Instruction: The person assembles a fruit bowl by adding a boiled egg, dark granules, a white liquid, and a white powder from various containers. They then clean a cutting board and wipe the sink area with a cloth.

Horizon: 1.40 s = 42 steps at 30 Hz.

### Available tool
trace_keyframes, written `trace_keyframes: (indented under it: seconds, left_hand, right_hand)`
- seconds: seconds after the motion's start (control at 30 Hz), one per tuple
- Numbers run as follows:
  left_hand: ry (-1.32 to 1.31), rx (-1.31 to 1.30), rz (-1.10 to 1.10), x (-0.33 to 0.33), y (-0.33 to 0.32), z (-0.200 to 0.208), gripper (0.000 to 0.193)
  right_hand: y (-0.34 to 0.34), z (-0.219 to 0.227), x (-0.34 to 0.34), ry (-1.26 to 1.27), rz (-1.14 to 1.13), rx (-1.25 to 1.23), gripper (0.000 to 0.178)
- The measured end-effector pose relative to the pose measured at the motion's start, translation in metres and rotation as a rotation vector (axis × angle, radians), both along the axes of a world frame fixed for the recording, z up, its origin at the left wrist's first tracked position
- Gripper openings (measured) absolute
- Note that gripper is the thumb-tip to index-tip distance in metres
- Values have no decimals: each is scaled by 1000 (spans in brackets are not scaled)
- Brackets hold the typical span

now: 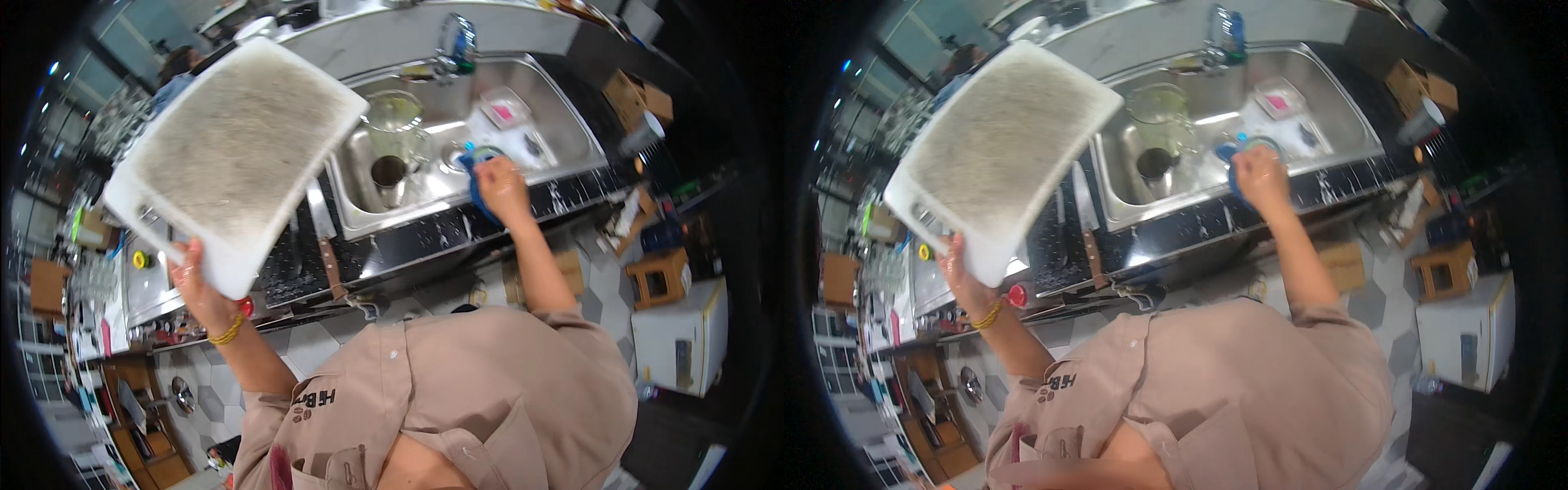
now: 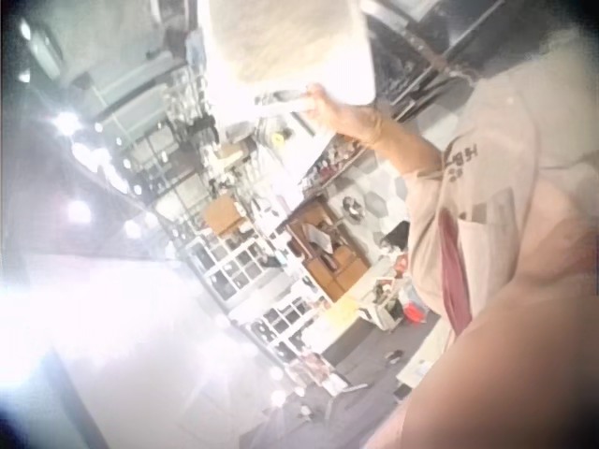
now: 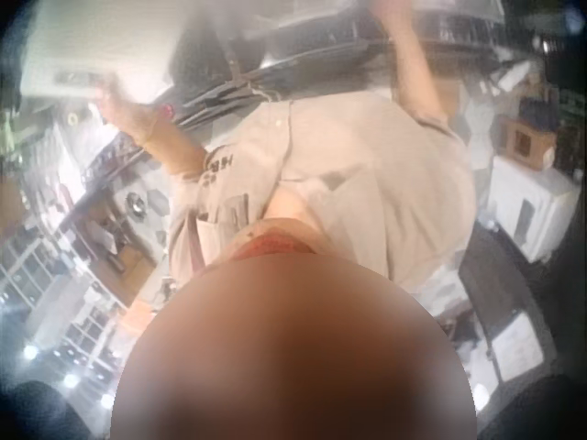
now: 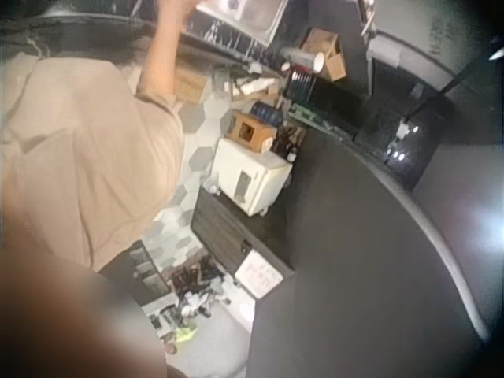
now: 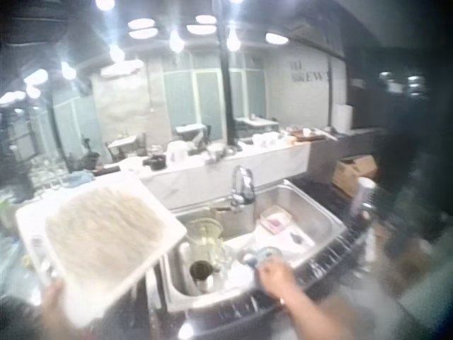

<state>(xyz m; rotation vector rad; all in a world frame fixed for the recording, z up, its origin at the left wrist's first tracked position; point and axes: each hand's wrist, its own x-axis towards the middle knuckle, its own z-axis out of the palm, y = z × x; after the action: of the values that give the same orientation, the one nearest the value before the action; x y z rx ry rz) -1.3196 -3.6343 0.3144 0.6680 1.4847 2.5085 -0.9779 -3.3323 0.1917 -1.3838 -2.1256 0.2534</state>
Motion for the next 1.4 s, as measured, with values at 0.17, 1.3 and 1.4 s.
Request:
trace_keyframes:
  seconds: [0.17, 1.3, 1.4]
  left_hand:
    - [-79, -85, -21, -36, -24, -5, 39]
    - [-115, -866, -759, 486, 257, -519, 23]
    - [283, -1092, -467, 506, 349, -592, 40]
  right_hand:
    - [-14, -37, 36, 233, 152, 540, 7]
    - [-169, -171, 413, 213, -147, -397, 79]
    - [-165, -181, 424, 201, -271, -434, 79]
